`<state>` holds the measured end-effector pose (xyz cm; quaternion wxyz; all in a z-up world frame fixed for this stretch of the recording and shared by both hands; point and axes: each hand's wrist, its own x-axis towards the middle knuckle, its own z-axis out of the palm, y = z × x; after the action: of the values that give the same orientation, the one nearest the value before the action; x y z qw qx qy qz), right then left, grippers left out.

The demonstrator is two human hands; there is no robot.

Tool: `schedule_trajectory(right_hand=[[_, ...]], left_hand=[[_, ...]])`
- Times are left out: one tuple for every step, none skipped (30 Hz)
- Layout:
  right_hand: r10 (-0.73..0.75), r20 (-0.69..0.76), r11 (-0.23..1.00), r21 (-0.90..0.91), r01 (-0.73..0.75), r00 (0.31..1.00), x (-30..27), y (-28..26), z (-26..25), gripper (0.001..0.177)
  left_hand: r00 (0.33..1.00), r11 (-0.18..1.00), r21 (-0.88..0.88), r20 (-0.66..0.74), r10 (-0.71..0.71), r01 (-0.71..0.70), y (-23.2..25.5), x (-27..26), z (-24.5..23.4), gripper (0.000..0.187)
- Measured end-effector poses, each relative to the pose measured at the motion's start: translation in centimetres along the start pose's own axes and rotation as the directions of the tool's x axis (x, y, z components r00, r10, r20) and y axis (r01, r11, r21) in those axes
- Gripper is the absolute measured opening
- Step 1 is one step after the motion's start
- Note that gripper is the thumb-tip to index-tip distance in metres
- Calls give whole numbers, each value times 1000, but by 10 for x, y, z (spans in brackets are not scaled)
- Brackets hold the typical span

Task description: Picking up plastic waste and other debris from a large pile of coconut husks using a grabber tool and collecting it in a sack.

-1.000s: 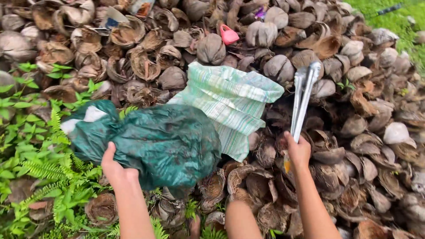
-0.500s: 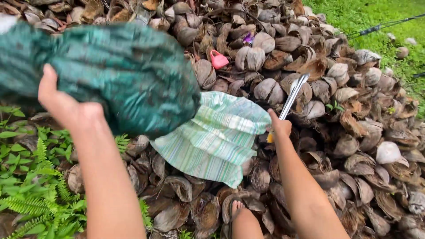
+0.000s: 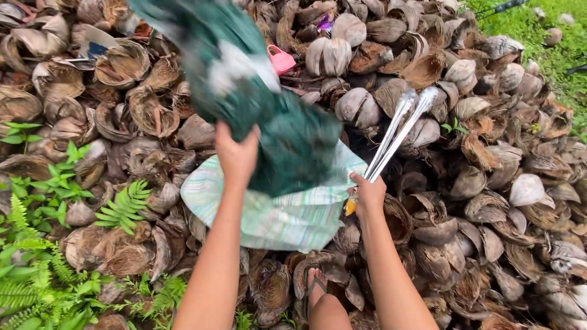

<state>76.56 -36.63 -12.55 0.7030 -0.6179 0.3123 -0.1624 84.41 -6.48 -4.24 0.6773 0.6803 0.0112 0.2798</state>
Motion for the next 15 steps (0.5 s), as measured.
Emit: schedule_trajectory(right_hand=[[10,5,1000,17,-10,1000,-9,1,-1,21],[18,2,1000,14,-18,1000,-12,4,-4,21],[25,16,1000,5,-25,1000,-15,7,-6,21],[32,30,999,-4,-32,999,-17,10,-7,22],[43,38,999,-11,-42,998,-21,9,-9,22],[18,45,992,-127,-12,999,-25,9,-11,23],[-3,55,970,-242,16,998,-30,9,-13,24],[11,63,968,-251,5,998,-32,16,-24,24],[0,47,915,-402,19,999,-29,20,-33,26],[-15,33,839,-543,31,999,-25,23,-42,29],[-9,37,837,-547,28,999,-24,30,-57,29],[25,18,768,-641,-8,1000,-23,36,-73,28],[51,-12,688,-725,-44,999,-19,40,-92,28],[52,-16,685,-727,-47,999,-21,38,-98,28],[78,3,593,-804,-44,997,-20,35,-102,28]], left_hand=[[993,976,216,118,-15,-11,-16,-28,-2,45],[992,975,221,122,-23,-5,-26,-46,7,45],[945,890,456,283,-161,15,-35,-63,16,46],[858,751,660,395,-328,-16,-45,-80,24,48],[859,745,667,385,-339,-5,-69,-99,40,48],[814,669,731,464,-349,-130,-93,-118,56,45],[757,585,770,536,-374,-256,-117,-138,71,43],[756,578,779,526,-389,-244,-126,-151,76,43],[730,568,785,536,-425,-246,-135,-159,86,41],[701,559,791,545,-460,-249,-144,-166,97,39],[701,556,795,540,-466,-243,-137,-167,92,39],[643,642,729,613,-459,-237,-130,-167,88,65],[579,724,651,688,-437,-228,-122,-168,90,93],[576,726,649,690,-438,-226,-102,-156,70,93],[729,808,573,492,-475,139,-83,-141,52,73]])
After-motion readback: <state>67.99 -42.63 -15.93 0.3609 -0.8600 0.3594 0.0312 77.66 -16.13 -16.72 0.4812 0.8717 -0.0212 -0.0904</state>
